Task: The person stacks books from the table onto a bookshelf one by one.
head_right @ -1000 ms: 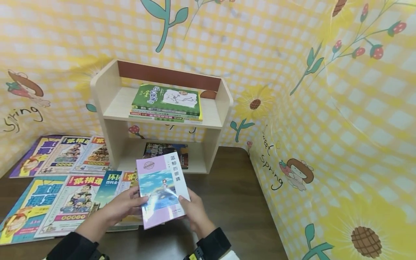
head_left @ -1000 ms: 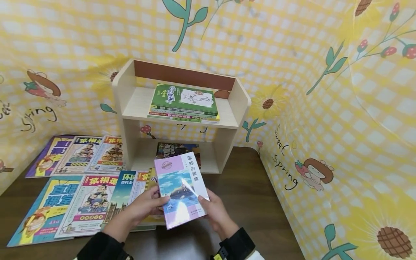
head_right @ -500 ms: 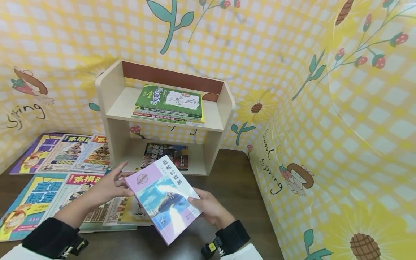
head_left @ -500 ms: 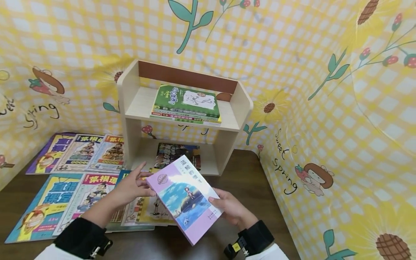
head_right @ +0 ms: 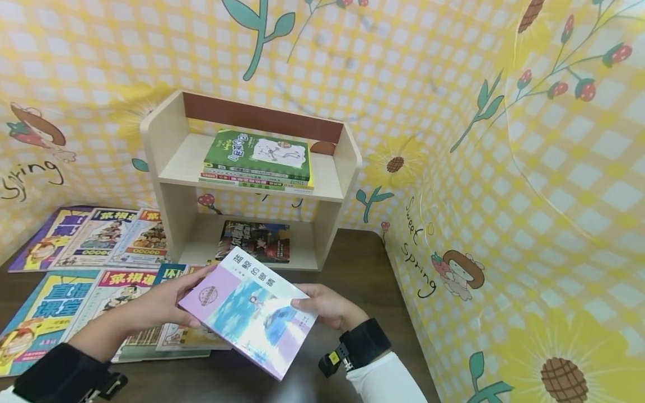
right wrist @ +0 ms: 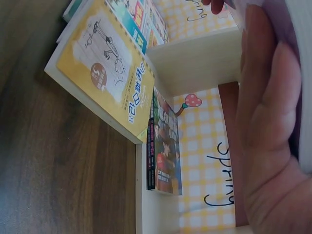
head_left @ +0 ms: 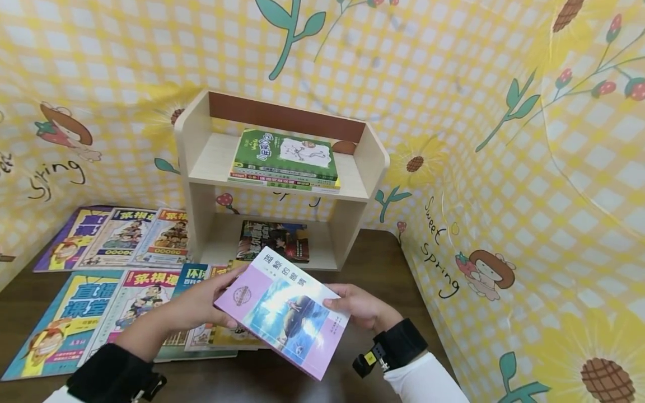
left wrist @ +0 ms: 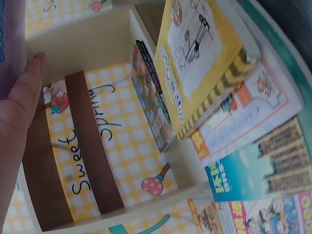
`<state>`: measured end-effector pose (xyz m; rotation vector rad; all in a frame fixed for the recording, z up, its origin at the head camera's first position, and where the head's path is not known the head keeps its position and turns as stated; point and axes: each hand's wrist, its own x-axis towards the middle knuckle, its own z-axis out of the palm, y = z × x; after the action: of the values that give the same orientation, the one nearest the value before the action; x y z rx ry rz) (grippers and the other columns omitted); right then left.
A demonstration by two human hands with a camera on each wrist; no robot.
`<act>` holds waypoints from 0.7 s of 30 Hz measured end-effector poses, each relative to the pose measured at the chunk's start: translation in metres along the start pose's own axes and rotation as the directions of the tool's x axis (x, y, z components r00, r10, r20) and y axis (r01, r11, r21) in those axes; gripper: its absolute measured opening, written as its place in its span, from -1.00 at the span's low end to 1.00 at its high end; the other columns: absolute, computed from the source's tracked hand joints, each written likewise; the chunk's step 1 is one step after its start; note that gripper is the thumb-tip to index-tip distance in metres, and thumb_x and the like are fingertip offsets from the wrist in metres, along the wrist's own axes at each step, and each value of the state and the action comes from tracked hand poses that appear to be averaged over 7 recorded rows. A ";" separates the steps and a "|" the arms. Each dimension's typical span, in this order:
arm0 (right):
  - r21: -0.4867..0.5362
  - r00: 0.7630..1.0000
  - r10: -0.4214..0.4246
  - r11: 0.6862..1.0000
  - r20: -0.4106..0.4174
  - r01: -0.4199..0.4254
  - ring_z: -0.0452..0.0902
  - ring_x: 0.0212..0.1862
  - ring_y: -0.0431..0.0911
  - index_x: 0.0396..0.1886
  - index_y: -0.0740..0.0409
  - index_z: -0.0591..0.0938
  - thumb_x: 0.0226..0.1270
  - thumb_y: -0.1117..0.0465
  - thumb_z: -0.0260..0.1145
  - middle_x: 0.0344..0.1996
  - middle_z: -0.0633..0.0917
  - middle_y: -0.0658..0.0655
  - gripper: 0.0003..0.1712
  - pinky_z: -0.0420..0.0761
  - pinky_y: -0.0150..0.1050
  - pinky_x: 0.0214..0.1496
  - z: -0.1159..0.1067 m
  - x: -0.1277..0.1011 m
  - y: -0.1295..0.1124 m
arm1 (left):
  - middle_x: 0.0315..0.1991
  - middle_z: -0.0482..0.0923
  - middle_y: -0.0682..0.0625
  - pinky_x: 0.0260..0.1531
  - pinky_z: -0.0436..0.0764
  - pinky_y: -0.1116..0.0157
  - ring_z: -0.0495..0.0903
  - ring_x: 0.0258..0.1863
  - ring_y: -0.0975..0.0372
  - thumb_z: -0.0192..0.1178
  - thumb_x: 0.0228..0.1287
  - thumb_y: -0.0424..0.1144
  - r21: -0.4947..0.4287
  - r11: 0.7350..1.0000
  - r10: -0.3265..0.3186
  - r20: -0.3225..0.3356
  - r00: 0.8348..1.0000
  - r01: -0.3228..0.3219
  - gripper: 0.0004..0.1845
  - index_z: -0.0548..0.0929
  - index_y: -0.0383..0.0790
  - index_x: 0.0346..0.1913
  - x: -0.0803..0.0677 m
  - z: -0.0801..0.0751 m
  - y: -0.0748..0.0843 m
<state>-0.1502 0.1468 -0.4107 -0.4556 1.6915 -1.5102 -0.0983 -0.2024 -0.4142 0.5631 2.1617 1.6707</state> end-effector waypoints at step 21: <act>0.125 0.877 0.089 0.992 -0.472 -0.033 0.68 -0.30 -0.11 0.28 0.27 0.42 0.35 0.14 0.30 -0.20 0.73 0.17 -0.43 0.68 -0.27 -0.28 0.006 0.031 0.003 | 0.42 0.04 -0.46 -0.07 0.49 0.14 0.43 0.04 -0.05 0.51 -0.06 -0.11 0.107 0.976 -0.161 -0.243 0.957 0.192 0.25 -0.16 -0.21 0.54 0.001 0.019 -0.014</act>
<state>-0.1641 0.1209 -0.4231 0.0447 1.9523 -1.7600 -0.0904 -0.1891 -0.4324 0.2048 2.4192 1.5754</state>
